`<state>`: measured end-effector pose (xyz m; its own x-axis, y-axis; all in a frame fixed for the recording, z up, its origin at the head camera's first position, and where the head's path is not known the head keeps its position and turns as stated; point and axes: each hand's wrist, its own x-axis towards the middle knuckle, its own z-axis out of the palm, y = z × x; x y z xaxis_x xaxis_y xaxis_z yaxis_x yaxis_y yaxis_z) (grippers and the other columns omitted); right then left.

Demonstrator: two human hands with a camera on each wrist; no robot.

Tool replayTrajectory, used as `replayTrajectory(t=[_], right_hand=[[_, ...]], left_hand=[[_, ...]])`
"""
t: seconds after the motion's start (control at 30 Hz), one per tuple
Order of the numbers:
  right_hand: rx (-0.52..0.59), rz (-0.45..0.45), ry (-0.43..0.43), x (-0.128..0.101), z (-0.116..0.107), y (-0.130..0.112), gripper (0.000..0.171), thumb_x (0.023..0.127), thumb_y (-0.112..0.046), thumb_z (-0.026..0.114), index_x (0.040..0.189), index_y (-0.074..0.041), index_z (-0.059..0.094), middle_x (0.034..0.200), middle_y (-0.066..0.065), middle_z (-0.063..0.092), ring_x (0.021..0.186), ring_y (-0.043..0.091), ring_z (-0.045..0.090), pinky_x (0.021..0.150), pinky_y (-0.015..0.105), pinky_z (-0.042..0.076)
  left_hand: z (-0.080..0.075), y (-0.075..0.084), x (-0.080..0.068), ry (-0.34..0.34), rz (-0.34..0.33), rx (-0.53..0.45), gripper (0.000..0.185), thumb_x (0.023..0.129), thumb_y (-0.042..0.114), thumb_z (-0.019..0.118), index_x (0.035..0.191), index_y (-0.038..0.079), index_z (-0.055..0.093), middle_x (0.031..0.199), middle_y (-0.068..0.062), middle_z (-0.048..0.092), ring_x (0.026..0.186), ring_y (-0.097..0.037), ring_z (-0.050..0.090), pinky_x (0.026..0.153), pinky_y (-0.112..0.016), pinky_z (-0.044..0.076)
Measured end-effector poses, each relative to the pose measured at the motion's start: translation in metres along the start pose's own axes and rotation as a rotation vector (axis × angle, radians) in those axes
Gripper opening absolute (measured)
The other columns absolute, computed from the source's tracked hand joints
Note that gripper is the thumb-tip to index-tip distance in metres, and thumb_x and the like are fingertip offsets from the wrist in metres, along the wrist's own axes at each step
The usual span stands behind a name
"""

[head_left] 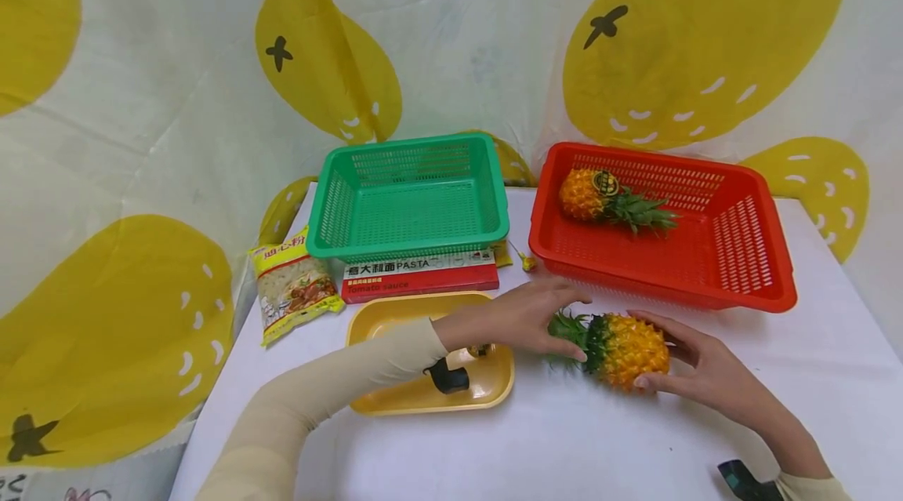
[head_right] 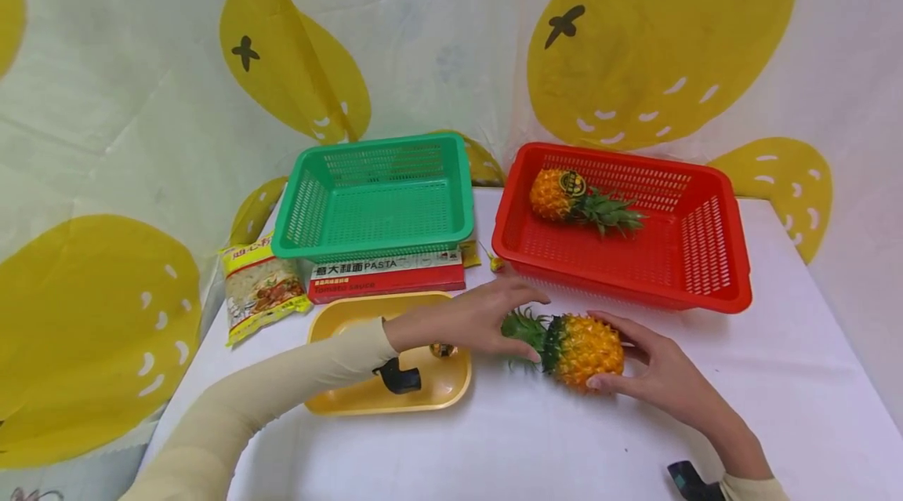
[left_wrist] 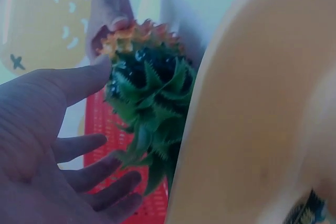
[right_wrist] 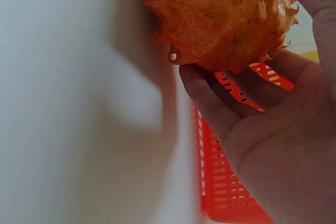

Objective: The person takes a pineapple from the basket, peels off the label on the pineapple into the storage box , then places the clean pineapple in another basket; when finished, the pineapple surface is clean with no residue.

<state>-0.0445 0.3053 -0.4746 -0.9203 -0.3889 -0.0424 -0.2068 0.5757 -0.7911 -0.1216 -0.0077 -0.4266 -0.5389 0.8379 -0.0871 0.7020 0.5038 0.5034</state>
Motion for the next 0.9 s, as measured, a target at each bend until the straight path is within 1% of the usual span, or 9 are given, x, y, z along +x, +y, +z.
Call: replayTrajectory(t=[0.2,0.3,0.4,0.53,0.7,0.83,0.9], right_hand=[[-0.002,0.0,0.001,0.001,0.002,-0.001,0.089,0.087,-0.017,0.09,0.163,-0.015,0.043,0.154,0.014,0.051,0.12,-0.013,0.046,0.092,0.014,0.048],[-0.01,-0.002,0.007,0.002,0.002,-0.001,0.089,0.087,-0.018,0.09,0.162,-0.013,0.042,0.154,0.016,0.051,0.119,-0.014,0.046,0.092,0.013,0.047],[-0.016,0.002,0.009,0.002,0.002,-0.001,0.089,0.087,-0.019,0.09,0.162,-0.009,0.042,0.153,0.019,0.051,0.118,-0.015,0.045,0.092,0.012,0.046],[-0.011,0.008,0.006,0.002,0.0,-0.002,0.089,0.087,-0.018,0.09,0.162,-0.007,0.042,0.153,0.021,0.051,0.117,-0.015,0.045,0.091,0.013,0.047],[-0.012,0.005,0.006,0.002,0.0,-0.002,0.089,0.087,-0.017,0.09,0.162,-0.007,0.041,0.153,0.02,0.051,0.116,-0.013,0.047,0.09,0.015,0.049],[-0.008,-0.02,0.003,0.003,-0.004,-0.004,0.088,0.087,-0.016,0.089,0.161,-0.008,0.043,0.152,0.019,0.052,0.117,-0.009,0.05,0.09,0.018,0.051],[-0.001,-0.047,0.014,0.003,-0.008,-0.005,0.086,0.087,-0.013,0.089,0.16,-0.008,0.045,0.149,0.018,0.055,0.118,-0.007,0.053,0.09,0.019,0.052]], left_hand=[[0.013,0.007,0.012,-0.034,-0.025,0.12,0.091,0.086,0.067,0.078,0.157,0.017,0.05,0.151,0.002,0.052,0.137,-0.009,0.044,0.117,-0.025,0.03],[0.018,0.009,0.017,-0.04,-0.017,0.161,0.094,0.085,0.068,0.078,0.158,0.018,0.047,0.15,0.002,0.053,0.137,-0.01,0.045,0.119,-0.026,0.027],[0.023,0.009,0.02,-0.043,-0.011,0.175,0.1,0.085,0.069,0.077,0.162,0.018,0.041,0.152,0.002,0.05,0.138,-0.01,0.042,0.12,-0.025,0.023],[0.029,0.009,0.025,-0.045,-0.013,0.182,0.105,0.084,0.071,0.077,0.164,0.018,0.035,0.153,0.003,0.047,0.139,-0.009,0.039,0.12,-0.024,0.021],[0.034,0.011,0.028,-0.045,-0.02,0.173,0.102,0.086,0.071,0.075,0.164,0.019,0.033,0.152,0.004,0.046,0.137,-0.008,0.04,0.118,-0.023,0.025],[0.038,0.012,0.026,-0.042,-0.019,0.183,0.098,0.089,0.069,0.073,0.163,0.019,0.032,0.15,0.004,0.047,0.133,-0.007,0.042,0.116,-0.022,0.028],[0.039,0.013,0.026,-0.041,-0.016,0.195,0.097,0.09,0.068,0.072,0.163,0.019,0.031,0.15,0.004,0.046,0.133,-0.006,0.042,0.115,-0.022,0.029]])
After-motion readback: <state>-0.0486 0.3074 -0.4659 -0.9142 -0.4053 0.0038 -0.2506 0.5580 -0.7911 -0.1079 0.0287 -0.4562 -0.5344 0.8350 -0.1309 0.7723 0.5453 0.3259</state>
